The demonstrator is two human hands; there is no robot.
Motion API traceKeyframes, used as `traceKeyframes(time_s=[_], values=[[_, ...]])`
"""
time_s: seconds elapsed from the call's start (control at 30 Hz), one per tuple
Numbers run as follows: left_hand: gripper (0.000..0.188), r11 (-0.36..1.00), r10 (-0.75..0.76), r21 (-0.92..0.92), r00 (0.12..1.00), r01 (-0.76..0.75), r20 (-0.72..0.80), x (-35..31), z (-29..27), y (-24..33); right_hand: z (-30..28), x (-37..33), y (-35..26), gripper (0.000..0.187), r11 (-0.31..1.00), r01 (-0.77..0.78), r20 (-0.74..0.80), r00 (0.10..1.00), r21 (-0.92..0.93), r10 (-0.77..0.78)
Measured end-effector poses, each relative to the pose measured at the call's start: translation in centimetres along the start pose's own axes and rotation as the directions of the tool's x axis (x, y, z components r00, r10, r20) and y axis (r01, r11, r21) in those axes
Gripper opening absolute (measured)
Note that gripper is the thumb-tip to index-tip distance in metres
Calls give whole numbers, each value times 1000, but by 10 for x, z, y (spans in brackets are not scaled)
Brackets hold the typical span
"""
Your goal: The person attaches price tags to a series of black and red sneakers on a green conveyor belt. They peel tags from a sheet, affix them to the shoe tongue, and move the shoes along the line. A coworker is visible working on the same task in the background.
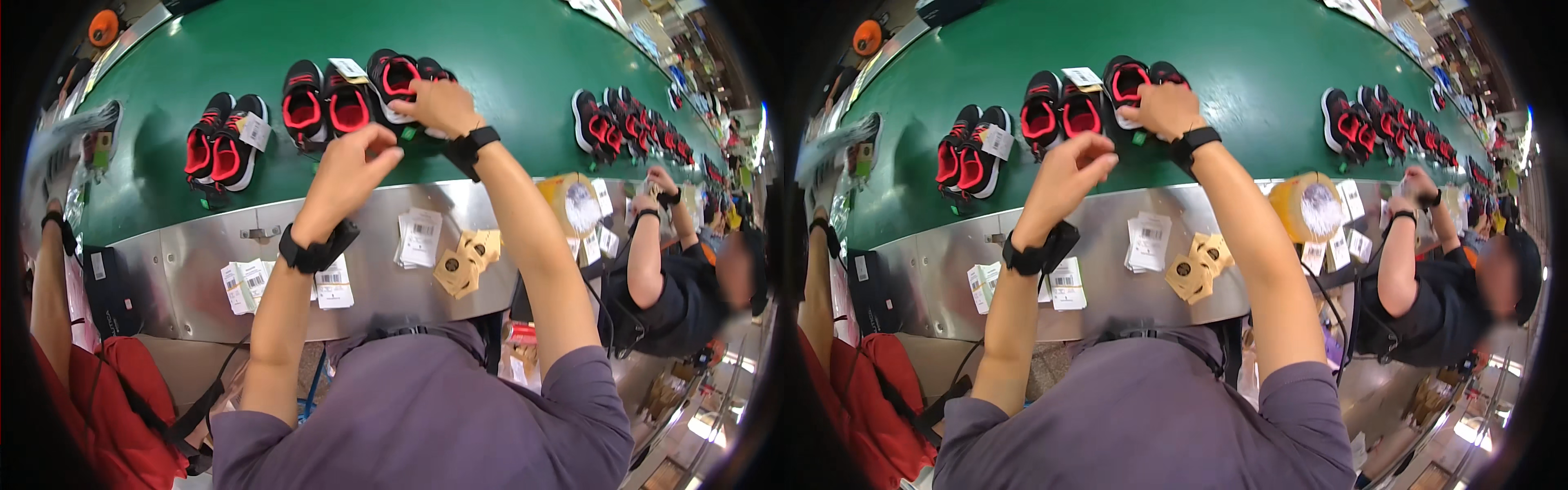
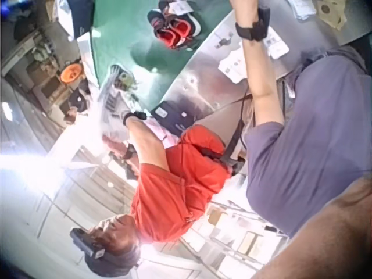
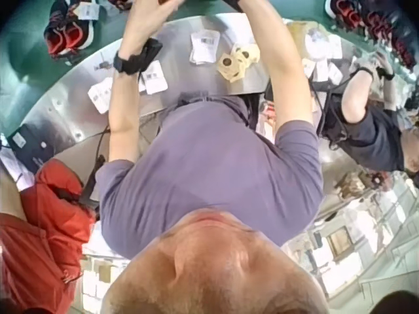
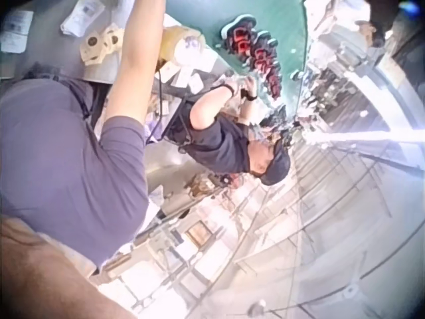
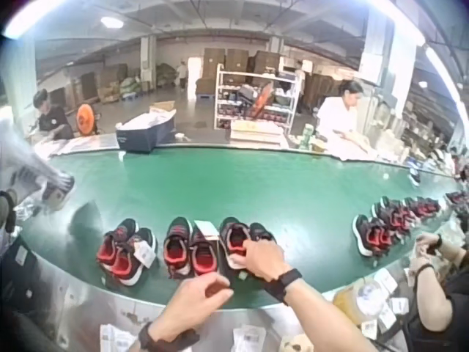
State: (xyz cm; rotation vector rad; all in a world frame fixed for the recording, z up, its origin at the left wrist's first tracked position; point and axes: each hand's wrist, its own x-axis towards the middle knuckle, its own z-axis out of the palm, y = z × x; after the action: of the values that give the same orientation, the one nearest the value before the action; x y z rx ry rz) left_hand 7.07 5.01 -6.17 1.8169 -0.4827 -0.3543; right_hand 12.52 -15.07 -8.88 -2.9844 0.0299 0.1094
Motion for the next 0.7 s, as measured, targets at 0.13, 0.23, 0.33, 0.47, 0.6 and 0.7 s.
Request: traceKeyframes(time_s=[0.13, 0.23, 0.33, 0.47, 0.6, 0.7], values=[[30, 944, -82, 329, 988, 33, 134, -39, 27, 6, -22, -40, 36, 49, 1000, -19, -33, 999, -7, 19], [40, 844, -79, 536, 982, -27, 174, -50, 51, -7, -20, -90, 52, 48, 990, -73, -52, 996, -117, 67], [42, 774, -97, 633, 982, -29, 164, -55, 69, -22, -35, -152, 40, 34, 999, -9, -110, 994, -40, 5], [37, 770, -151, 637, 976, 16, 158, -53, 84, -26, -22, -240, 23, 25, 997, 81, 4, 997, 9, -81], [29, 859, -287, 487, 936, 157, 205, -49, 87, -28, 21, -271, 24, 24, 978, 7, -123, 992, 207, 19], [23, 925, -334, 279, 902, 258, 273, -47, 86, -41, 34, -276, 35, 21, 834, -182, 22, 980, 520, 200]])
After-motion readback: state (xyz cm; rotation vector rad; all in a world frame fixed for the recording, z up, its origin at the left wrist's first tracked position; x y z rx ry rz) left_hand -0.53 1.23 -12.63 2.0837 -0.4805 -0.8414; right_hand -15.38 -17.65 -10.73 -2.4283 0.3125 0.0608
